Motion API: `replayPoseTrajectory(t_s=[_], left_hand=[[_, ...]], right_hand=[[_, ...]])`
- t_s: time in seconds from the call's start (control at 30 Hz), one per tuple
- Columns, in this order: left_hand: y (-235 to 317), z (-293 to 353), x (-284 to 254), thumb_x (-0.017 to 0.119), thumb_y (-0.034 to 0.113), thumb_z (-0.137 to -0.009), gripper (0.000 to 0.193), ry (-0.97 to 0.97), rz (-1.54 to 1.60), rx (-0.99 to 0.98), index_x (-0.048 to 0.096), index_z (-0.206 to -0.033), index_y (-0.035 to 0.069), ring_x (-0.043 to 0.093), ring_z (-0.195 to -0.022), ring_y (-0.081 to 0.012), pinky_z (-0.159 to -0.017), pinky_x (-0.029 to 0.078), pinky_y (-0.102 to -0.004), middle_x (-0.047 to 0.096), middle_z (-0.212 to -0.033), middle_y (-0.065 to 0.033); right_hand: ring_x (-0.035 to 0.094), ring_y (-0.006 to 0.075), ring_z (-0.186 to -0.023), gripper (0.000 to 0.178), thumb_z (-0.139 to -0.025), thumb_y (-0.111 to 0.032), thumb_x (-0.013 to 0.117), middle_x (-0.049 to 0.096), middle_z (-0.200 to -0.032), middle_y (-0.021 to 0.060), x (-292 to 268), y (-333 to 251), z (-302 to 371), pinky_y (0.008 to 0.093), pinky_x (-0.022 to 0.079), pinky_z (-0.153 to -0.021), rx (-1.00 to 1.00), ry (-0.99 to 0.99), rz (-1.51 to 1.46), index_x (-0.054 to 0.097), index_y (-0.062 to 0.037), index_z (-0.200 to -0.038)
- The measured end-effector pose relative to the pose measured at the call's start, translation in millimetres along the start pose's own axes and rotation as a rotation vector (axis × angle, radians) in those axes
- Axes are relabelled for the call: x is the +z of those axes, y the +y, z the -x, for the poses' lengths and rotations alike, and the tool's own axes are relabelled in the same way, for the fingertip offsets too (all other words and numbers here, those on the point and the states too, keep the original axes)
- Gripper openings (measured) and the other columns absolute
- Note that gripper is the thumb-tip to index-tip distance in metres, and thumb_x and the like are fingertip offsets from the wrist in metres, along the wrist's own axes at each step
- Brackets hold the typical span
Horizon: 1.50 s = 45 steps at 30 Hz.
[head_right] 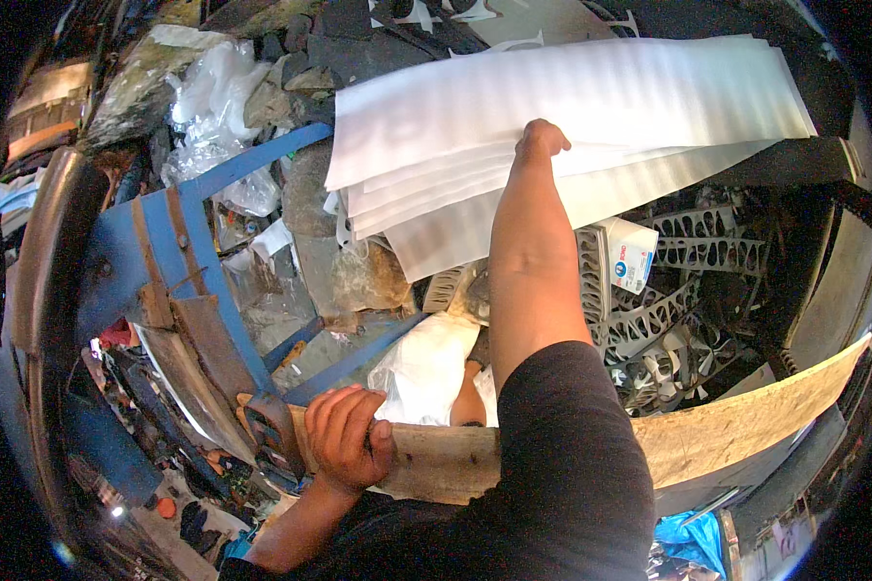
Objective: The person repeatedly places white sheets and blue inserts into a hydraulic press, operates the lever to cut shapes, removes the cut pieces, and stacks them. The person also handles plastic bags and corrugated sheets, placing them aside or into bags.
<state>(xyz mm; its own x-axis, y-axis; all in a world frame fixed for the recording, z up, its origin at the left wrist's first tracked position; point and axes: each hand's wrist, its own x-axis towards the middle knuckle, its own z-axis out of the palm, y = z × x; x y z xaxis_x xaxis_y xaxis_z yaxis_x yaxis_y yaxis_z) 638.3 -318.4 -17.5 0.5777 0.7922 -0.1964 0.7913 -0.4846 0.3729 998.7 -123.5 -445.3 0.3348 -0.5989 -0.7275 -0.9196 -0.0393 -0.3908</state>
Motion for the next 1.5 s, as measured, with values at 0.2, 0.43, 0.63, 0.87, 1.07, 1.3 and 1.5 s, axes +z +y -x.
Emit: replayPoseTrajectory(t_s=[0.2, 0.43, 0.63, 0.87, 1.07, 1.3, 1.5], left_hand=[[-1, 1, -1, 0.052, 0.033, -0.095, 0.033, 0.009, 0.012, 0.005, 0.069, -0.101, 0.005, 0.065, -0.098, -0.0295, -0.094, 0.042, -0.0451, 0.069, -0.096, -0.0107], [-3, 3, 2, 0.052, 0.033, -0.095, 0.033, 0.012, 0.005, 0.003, 0.068, -0.101, 0.005, 0.065, -0.097, -0.0293, -0.094, 0.041, -0.0447, 0.069, -0.096, -0.0104], [-2, 2, 0, 0.054, 0.033, -0.094, 0.031, 0.008, -0.011, 0.012, 0.069, -0.1, 0.008, 0.065, -0.096, -0.0259, -0.094, 0.042, -0.0419, 0.069, -0.093, -0.0081], [-4, 0, 0, 0.056, 0.033, -0.093, 0.029, 0.011, -0.025, 0.026, 0.07, -0.099, 0.008, 0.065, -0.096, -0.0242, -0.093, 0.042, -0.0407, 0.069, -0.092, -0.0062], [-1, 2, 3, 0.05, 0.033, -0.096, 0.033, 0.022, -0.02, 0.021, 0.069, -0.097, 0.006, 0.065, -0.094, -0.0281, -0.092, 0.043, -0.0437, 0.068, -0.09, -0.0094], [-2, -3, 1, 0.054, 0.031, -0.093, 0.029, 0.003, -0.041, 0.06, 0.07, -0.099, 0.007, 0.066, -0.094, -0.0256, -0.094, 0.042, -0.0418, 0.069, -0.089, -0.0072], [-2, 3, 4, 0.054, 0.03, -0.092, 0.028, 0.025, -0.041, 0.032, 0.07, -0.098, 0.007, 0.066, -0.095, -0.0257, -0.094, 0.042, -0.042, 0.069, -0.09, -0.0076]], right_hand=[[0.067, 0.0296, -0.102, 0.032, -0.083, -0.009, 0.068, 0.064, -0.123, 0.0112, -5, 23, -60, 0.0363, 0.059, -0.08, -0.013, -0.279, 0.197, 0.065, -0.0006, -0.114], [0.064, 0.0288, -0.108, 0.035, -0.084, -0.008, 0.065, 0.062, -0.124, 0.014, -3, 27, -37, 0.0369, 0.058, -0.083, -0.026, -0.236, 0.172, 0.06, -0.0004, -0.118], [0.06, 0.027, -0.084, 0.023, -0.085, -0.005, 0.058, 0.063, -0.103, 0.0124, 3, 24, -30, 0.0393, 0.054, -0.073, 0.002, -0.285, -0.022, 0.058, -0.0022, -0.108], [0.043, 0.0204, -0.06, 0.015, -0.081, -0.01, 0.065, 0.049, -0.077, 0.0075, 0, 23, -33, 0.0398, 0.042, -0.052, -0.208, -0.677, 0.079, 0.05, -0.0088, -0.078], [0.045, 0.032, -0.128, 0.053, -0.084, -0.024, 0.067, 0.044, -0.135, 0.0209, -43, 28, 7, 0.0431, 0.047, -0.1, -0.093, -0.013, 0.457, 0.049, -0.0085, -0.132], [0.053, 0.0323, -0.121, 0.065, -0.076, -0.006, 0.074, 0.051, -0.136, 0.0213, -17, 24, -35, 0.0379, 0.049, -0.098, 0.095, -0.406, -0.241, 0.047, 0.0042, -0.133], [0.045, 0.0352, -0.127, 0.064, -0.073, -0.045, 0.071, 0.049, -0.134, 0.0238, -41, 6, -7, 0.0473, 0.038, -0.103, -0.273, -0.088, 0.456, 0.061, -0.0056, -0.123]])
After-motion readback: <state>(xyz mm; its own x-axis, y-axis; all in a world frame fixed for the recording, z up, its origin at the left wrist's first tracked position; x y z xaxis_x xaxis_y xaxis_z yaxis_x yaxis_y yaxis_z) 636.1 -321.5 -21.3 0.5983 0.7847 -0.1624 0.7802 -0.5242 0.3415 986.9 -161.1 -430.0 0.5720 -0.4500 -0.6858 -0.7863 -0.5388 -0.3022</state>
